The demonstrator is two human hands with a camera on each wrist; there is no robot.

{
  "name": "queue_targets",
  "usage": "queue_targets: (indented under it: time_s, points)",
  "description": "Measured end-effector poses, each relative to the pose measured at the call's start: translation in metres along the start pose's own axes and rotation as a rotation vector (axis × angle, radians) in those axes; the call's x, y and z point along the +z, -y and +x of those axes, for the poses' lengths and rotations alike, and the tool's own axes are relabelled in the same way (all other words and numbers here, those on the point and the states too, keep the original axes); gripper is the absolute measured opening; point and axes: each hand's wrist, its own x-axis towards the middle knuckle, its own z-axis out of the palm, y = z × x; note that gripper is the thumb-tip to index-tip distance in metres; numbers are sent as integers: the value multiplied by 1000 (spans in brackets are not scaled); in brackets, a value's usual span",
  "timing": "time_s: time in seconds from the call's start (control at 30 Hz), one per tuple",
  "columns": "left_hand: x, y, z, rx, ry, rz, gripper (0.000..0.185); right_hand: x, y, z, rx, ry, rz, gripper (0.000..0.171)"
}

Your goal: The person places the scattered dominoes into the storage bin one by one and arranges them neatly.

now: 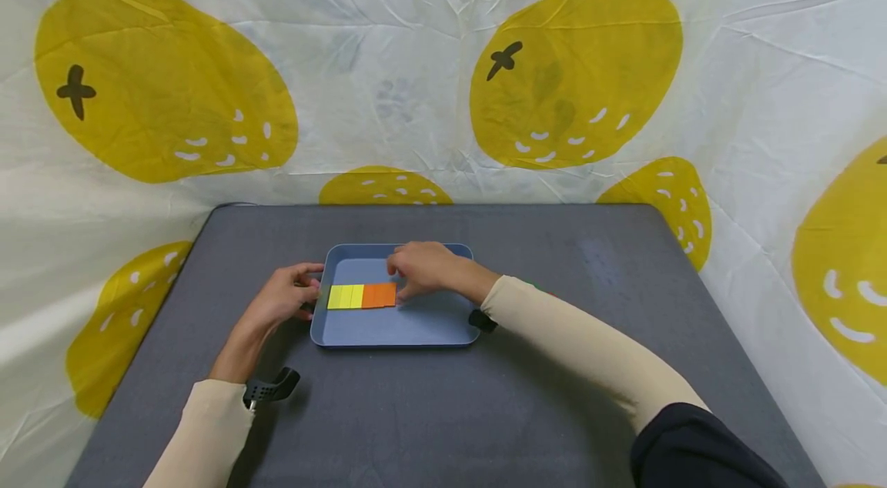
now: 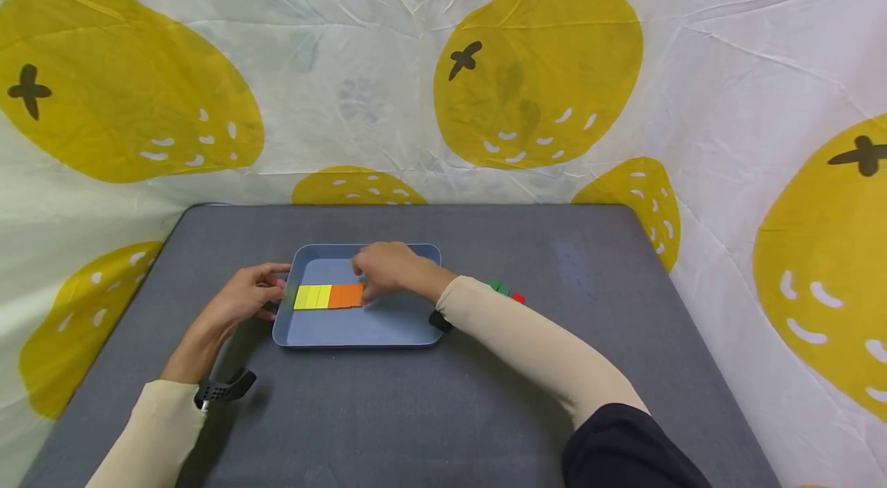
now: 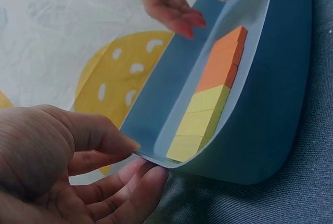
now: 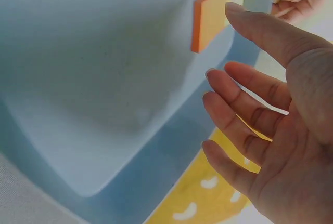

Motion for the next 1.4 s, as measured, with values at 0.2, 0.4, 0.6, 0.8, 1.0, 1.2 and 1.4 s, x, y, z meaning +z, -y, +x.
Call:
queue_targets:
  time_s: [0.2,0.4,0.6,0.8,1.0,1.2,1.4]
  points:
    - [0,0,0,-10,6,4,53,-6,-7,-18,-11,-24,58,51]
    - [-1,1,0,-19,12,8,53,-8,-14,-35,3,-67,91,51]
    - [-1,1,0,-15,13,7,53,-7,-25,-51,-10,-128,183,46]
    - [-1,1,0,-21,18,6,53,-11,-35,-70,-12,-169,237,41]
    - [-1,2,0,-10,19,8,53,-9,-46,-84,-7,-182,244,40]
    - [0,2,0,-2,15,8,54,-5,-58,-97,42,-193,257,40]
    - [0,2,0,-12,11,8,53,2,-71,-110,75,-218,304,41]
